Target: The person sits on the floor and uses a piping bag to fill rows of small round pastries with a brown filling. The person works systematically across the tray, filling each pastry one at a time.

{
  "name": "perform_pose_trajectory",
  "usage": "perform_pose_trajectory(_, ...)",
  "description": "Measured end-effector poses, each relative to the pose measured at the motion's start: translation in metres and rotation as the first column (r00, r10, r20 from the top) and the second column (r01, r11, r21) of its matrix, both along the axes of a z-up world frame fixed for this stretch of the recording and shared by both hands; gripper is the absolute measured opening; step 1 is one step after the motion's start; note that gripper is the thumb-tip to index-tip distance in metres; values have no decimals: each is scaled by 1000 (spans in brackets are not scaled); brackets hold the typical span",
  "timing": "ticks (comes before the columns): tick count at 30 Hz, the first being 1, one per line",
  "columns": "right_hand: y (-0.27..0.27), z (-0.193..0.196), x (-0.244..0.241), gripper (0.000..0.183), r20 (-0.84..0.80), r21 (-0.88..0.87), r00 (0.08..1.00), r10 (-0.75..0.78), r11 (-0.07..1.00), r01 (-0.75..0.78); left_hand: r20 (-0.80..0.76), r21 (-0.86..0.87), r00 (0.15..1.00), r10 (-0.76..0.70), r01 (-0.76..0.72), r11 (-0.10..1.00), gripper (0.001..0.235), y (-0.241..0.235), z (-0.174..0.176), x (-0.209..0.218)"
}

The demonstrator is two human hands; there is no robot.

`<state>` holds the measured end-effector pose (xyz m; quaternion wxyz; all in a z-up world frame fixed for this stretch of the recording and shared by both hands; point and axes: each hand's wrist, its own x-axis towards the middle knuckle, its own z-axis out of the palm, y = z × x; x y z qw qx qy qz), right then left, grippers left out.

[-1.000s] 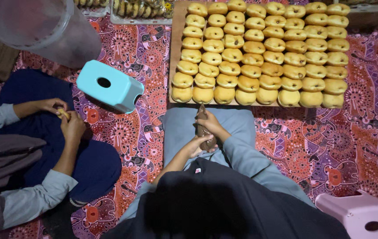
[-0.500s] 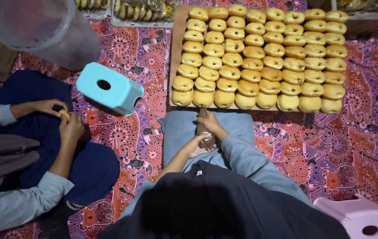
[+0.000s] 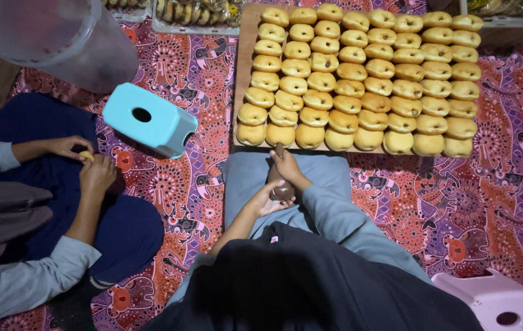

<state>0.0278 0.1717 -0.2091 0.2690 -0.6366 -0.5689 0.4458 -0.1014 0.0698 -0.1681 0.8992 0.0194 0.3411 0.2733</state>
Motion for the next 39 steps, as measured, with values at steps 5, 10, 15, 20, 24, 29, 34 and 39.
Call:
perform_pose_trajectory(5, 2, -3, 1, 53, 78, -11, 997, 19, 1000, -19, -5, 19, 999, -33, 33, 999, 49, 1, 5, -3)
perform_pose_trajectory(10, -2, -4, 3, 50, 56, 7, 998, 37, 999, -37, -13, 56, 997, -80, 81, 995, 52, 0, 7, -5)
perform_pose_trajectory(15, -5, -4, 6, 50, 35, -21, 998, 45, 999, -44, 35, 97, 995, -96, 92, 991, 50, -2, 11, -3)
perform_pose_trajectory(20, -8, -4, 9, 49, 9, -5, 999, 47, 999, -47, -4, 87, 997, -81, 81, 993, 42, -3, 23, -3)
perform_pose_trajectory(24, -12, -2, 12, 51, 36, -135, 995, 91, 987, -85, -73, 151, 991, -113, 123, 981, 42, -6, 30, -1)
perform_pose_trajectory(29, -21, 12, 22, 50, -189, -67, 970, 156, 983, -171, -98, 205, 988, -121, 139, 969, 40, -12, 40, 5)
perform_pose_trajectory(34, -22, 30, 32, 52, -316, -78, 937, 150, 980, -183, -135, 289, 990, -35, 73, 955, 38, -13, 53, 15)
perform_pose_trajectory(39, 9, 48, 37, 51, -183, -15, 971, 153, 987, -158, -158, 271, 986, 47, -3, 963, 33, 3, 63, 28)
